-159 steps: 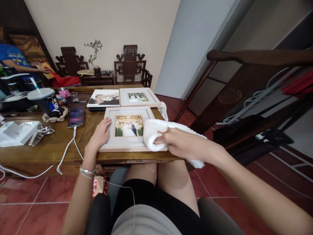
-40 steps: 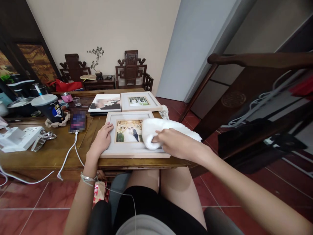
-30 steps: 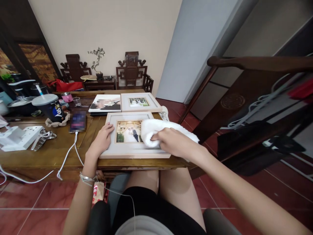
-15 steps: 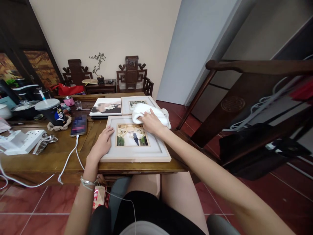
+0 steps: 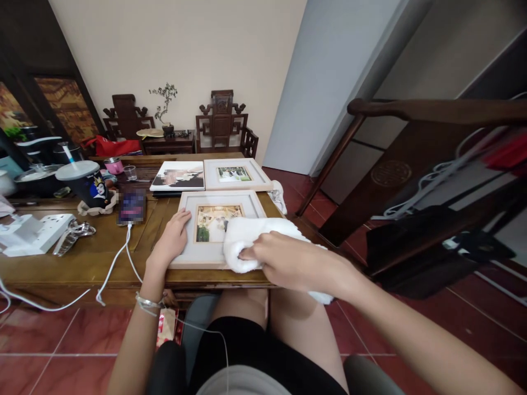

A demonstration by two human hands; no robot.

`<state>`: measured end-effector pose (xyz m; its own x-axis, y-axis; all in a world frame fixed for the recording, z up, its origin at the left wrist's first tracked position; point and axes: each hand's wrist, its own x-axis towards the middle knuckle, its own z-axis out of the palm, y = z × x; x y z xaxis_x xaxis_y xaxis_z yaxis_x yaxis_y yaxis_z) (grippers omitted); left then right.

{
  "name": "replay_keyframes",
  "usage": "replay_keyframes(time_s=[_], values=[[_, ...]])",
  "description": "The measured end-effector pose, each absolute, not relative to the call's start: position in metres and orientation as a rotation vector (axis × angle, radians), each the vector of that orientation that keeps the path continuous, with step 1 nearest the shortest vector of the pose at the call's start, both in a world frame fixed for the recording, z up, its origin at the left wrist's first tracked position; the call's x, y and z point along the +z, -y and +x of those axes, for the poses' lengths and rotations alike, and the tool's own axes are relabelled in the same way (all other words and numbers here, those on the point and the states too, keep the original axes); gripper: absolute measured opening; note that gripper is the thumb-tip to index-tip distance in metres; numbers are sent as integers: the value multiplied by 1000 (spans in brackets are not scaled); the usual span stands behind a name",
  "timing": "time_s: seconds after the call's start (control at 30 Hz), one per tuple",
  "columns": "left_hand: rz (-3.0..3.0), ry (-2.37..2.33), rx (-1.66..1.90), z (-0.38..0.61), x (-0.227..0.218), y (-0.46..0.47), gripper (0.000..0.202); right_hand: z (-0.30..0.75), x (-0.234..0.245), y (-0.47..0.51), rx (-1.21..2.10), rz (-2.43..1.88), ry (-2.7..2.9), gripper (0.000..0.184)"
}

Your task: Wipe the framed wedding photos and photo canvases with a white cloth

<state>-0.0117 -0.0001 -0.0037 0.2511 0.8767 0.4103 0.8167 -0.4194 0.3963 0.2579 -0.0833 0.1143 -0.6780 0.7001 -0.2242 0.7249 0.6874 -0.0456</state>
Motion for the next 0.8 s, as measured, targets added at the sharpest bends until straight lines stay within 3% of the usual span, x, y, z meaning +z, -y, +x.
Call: replay_keyframes(time_s=[0.3,0.47,0.67,0.8], values=[[2426,-1604,874,-17,-7,-1,48,250,56,16,222,1397,-2815,62],[2402,-1592,894,-17,-6,-2,47,241,47,-42,414,1570,-2712,61],[2395,-1596,918,-17,-6,-4,46,236,47,-25,419,1395,-2762,46],[2386,-1605,943,-16,-6,-3,47,243,66,29,250,1272,-2772,45]])
